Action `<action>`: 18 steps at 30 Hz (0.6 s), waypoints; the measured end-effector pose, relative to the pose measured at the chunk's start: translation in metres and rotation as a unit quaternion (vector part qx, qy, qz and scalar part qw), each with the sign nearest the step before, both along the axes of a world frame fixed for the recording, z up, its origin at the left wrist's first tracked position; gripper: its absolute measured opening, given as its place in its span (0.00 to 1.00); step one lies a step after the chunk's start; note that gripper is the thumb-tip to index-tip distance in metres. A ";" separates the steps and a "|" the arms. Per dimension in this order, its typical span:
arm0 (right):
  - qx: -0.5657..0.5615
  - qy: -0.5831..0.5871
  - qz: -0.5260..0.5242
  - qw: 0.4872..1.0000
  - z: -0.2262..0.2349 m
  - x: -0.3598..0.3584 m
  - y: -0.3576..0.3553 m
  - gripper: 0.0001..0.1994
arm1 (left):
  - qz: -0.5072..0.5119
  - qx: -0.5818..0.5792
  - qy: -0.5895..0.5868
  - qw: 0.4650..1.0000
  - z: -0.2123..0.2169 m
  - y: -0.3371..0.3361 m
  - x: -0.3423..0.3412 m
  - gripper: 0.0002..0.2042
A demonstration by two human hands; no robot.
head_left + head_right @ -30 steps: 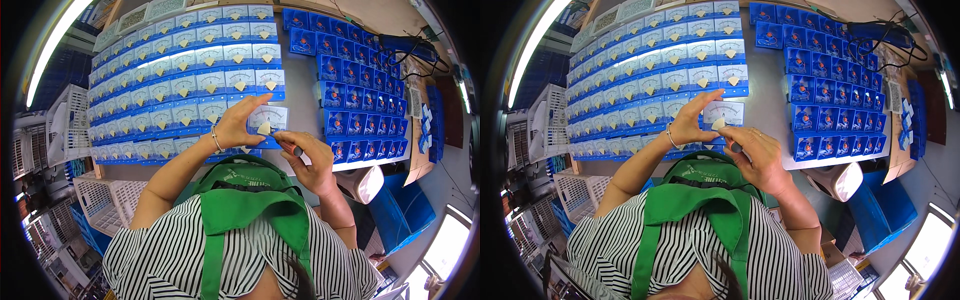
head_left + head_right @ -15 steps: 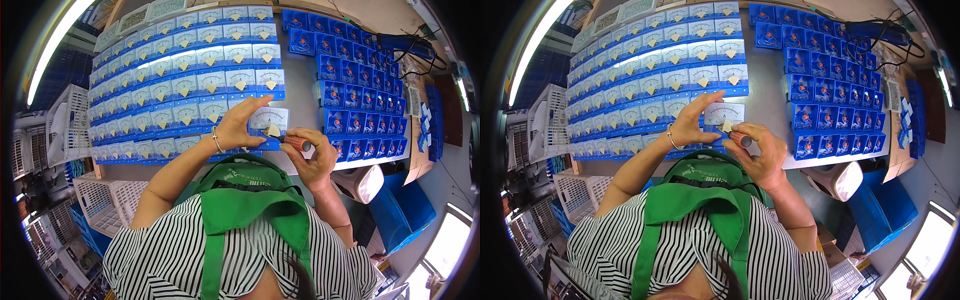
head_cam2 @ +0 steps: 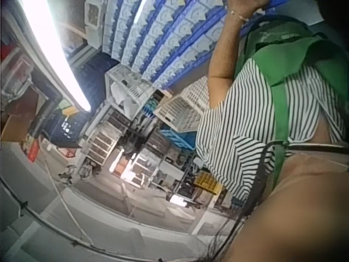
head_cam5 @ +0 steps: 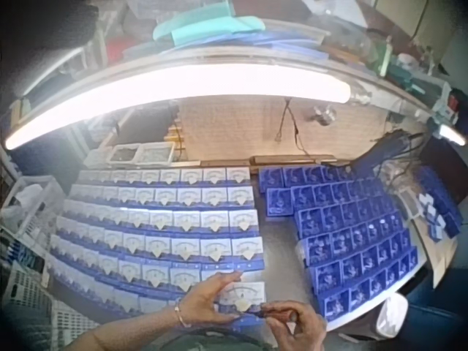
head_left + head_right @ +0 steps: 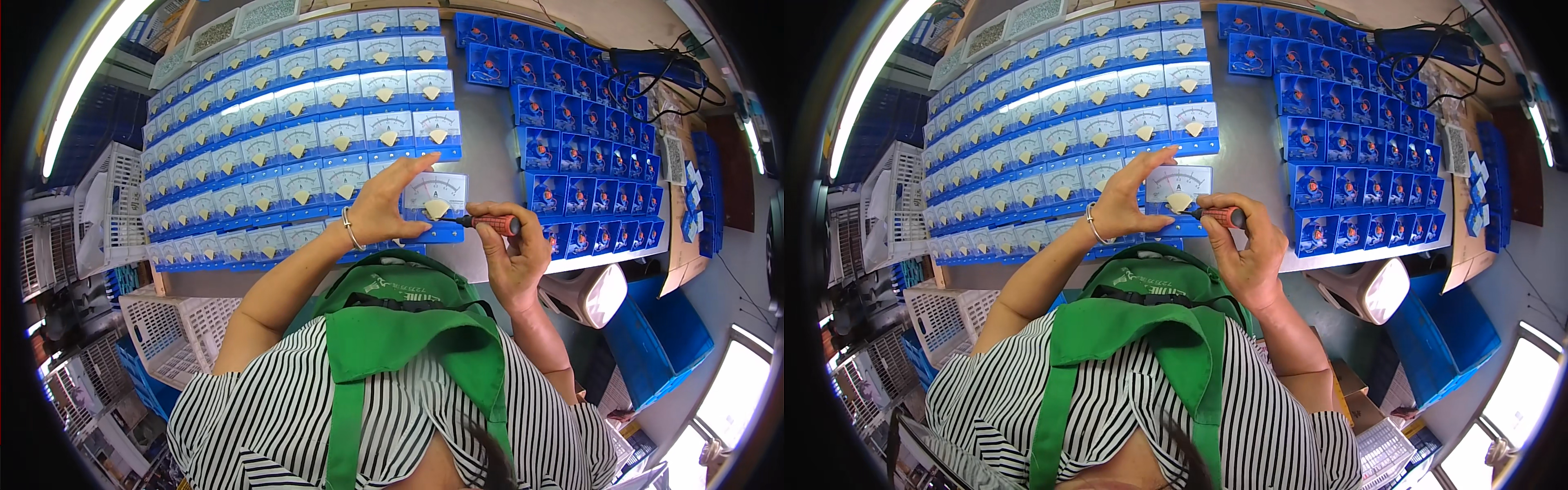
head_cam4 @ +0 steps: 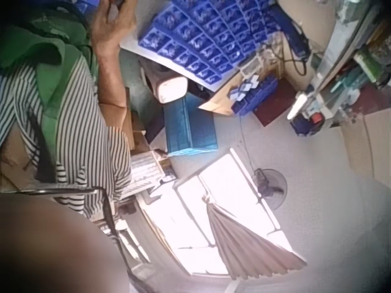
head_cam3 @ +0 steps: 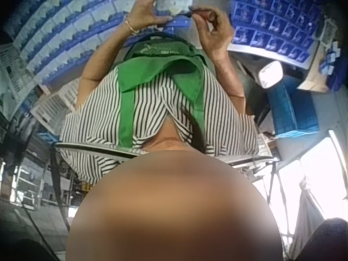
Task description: Assembling and calibrating analog panel meters at a workbench using a screwdriver.
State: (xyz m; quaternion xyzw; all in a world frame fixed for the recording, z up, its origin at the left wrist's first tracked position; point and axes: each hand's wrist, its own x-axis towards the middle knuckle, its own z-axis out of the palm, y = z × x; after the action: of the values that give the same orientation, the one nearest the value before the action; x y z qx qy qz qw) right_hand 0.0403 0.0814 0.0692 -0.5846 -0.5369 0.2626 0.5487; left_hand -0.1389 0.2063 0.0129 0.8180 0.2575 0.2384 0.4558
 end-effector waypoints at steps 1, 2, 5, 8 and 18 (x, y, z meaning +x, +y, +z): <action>-0.010 0.027 0.002 1.000 0.000 0.000 0.002 0.13 | 0.001 -0.003 0.006 1.000 0.000 0.000 0.000 0.45; -0.020 0.054 0.004 0.998 -0.001 0.000 0.003 0.13 | 0.002 -0.004 0.006 1.000 0.000 0.001 0.000 0.45; -0.024 0.010 0.034 0.999 0.011 0.006 0.009 0.11 | -0.004 0.013 0.007 1.000 -0.002 0.003 0.000 0.45; 0.095 0.281 -0.031 0.955 0.015 0.016 0.021 0.07 | 0.008 0.005 0.015 1.000 -0.002 0.005 -0.005 0.46; -0.246 0.361 0.084 0.896 -0.072 0.011 0.013 0.03 | 0.026 -0.213 -0.096 0.972 0.019 0.003 0.006 0.49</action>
State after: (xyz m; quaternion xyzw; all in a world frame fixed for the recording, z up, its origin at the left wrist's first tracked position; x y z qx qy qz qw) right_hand 0.0509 0.0944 -0.0029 -0.5191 -0.2674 0.6239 0.5194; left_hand -0.1326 0.2091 0.0323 0.6684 0.2788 0.2673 0.6357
